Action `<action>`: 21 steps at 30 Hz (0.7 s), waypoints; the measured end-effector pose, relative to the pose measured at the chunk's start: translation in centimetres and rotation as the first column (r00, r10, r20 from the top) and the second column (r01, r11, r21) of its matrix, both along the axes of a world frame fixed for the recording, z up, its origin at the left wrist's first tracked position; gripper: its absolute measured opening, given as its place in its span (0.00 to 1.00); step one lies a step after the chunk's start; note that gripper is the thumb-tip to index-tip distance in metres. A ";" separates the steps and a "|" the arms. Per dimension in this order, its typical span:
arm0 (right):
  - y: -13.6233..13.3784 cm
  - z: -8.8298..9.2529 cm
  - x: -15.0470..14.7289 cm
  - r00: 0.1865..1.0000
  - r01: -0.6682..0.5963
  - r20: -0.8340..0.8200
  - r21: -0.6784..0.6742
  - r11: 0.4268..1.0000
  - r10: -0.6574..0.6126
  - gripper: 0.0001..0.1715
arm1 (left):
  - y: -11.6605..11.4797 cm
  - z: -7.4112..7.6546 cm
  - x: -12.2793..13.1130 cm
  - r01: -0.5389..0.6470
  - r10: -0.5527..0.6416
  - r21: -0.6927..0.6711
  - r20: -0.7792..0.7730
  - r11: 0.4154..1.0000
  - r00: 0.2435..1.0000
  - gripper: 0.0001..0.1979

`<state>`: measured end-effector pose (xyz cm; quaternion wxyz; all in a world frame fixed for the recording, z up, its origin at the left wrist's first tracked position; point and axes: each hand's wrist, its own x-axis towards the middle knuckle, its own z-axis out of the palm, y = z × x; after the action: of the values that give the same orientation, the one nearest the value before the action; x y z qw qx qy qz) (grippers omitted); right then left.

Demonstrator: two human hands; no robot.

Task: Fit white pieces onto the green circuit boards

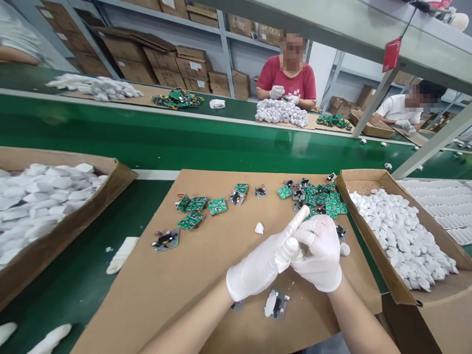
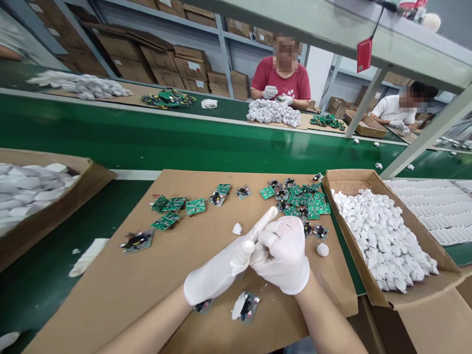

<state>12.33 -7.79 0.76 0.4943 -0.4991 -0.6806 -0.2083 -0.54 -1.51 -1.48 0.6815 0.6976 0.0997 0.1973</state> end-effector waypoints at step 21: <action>-0.4 0.9 3.6 0.835 -0.546 -0.264 -0.295 0.784 0.482 0.06 | 1.1 2.1 -0.9 0.241 -0.260 -0.297 -0.027 0.924 0.965 0.39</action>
<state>15.93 -8.17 1.62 0.4903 -0.3916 -0.7712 0.1072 -1.44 -0.40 0.63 0.7927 0.6028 0.0600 0.0689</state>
